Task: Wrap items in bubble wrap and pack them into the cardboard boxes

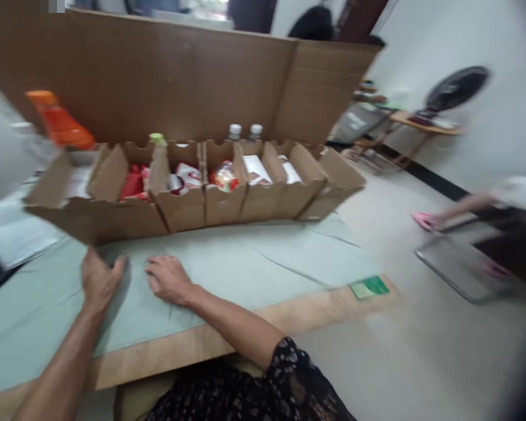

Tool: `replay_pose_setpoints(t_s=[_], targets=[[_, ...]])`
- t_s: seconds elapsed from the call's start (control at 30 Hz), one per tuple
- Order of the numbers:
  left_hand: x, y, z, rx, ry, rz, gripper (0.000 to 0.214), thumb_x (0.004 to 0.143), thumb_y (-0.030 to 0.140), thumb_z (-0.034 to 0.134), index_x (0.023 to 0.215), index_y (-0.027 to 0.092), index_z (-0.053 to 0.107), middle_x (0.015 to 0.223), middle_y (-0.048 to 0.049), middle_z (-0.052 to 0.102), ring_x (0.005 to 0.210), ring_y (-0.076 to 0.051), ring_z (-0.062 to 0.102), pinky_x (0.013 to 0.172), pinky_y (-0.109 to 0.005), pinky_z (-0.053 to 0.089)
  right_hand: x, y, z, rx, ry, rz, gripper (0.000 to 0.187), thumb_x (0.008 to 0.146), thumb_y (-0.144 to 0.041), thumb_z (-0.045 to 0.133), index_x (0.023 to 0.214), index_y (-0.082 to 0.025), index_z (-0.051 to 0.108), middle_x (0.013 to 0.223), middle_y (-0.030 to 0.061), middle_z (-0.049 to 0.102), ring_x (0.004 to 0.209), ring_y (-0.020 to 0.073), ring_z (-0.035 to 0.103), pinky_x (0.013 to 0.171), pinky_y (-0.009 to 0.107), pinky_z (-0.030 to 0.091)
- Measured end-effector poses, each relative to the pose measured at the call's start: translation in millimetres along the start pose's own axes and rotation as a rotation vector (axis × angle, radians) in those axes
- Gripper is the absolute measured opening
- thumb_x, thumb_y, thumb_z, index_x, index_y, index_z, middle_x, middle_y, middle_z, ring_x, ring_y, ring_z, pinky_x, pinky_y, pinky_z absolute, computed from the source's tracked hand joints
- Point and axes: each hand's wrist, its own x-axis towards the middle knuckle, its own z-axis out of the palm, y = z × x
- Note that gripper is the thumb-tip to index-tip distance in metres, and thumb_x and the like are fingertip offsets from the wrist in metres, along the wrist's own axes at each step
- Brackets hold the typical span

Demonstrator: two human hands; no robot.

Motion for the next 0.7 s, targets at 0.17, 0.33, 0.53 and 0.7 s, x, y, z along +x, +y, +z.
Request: replay_pose_setpoints(t_s=[0.17, 0.33, 0.53, 0.7], targets=[[-29.1, -8.5, 0.6, 0.440, -0.121, 0.129, 0.080, 0.092, 0.062, 0.040, 0.140, -0.001, 0.054, 0.154, -0.0350, 0.044, 0.147, -0.053, 0.040, 0.118, -0.067, 0.036, -32.2, 14.9, -42.0, -0.077, 0.051, 0.006, 0.024, 0.089, -0.028, 0.073, 0.114, -0.029, 0.075, 0.143, -0.0013, 0.068, 0.131, 0.0181, 0.061, 0.107, 0.034, 0.047], [-58.5, -7.7, 0.7, 0.551, -0.180, 0.226, 0.078, 0.095, 0.065, 0.029, 0.133, 0.006, 0.062, 0.148, -0.0319, 0.052, 0.147, -0.051, 0.042, 0.115, -0.068, 0.039, -101.8, 99.2, -136.1, -0.201, 0.262, 0.273, 0.035, 0.092, -0.021, 0.065, 0.127, -0.023, 0.069, 0.150, 0.0092, 0.062, 0.140, 0.0235, 0.053, 0.115, 0.045, 0.041], [-60.8, -2.3, -0.5, 0.599, -0.239, 0.207, 0.074, 0.093, 0.063, 0.029, 0.134, 0.010, 0.063, 0.145, -0.0305, 0.055, 0.142, -0.049, 0.048, 0.111, -0.066, 0.042, -255.9, 192.8, -221.8, -0.340, 0.502, 0.704, 0.041, 0.091, -0.031, 0.062, 0.129, -0.018, 0.066, 0.152, 0.0211, 0.057, 0.145, 0.0376, 0.047, 0.119, 0.061, 0.033], [-59.4, -6.7, 1.1, 0.638, -0.203, 0.181, 0.077, 0.089, 0.069, 0.023, 0.132, 0.018, 0.062, 0.141, -0.0236, 0.061, 0.141, -0.045, 0.051, 0.112, -0.061, 0.044, -368.2, 213.1, -261.2, -0.390, 0.710, 0.966, 0.042, 0.090, -0.037, 0.054, 0.125, -0.017, 0.065, 0.152, 0.0241, 0.055, 0.147, 0.0417, 0.042, 0.120, 0.069, 0.025]])
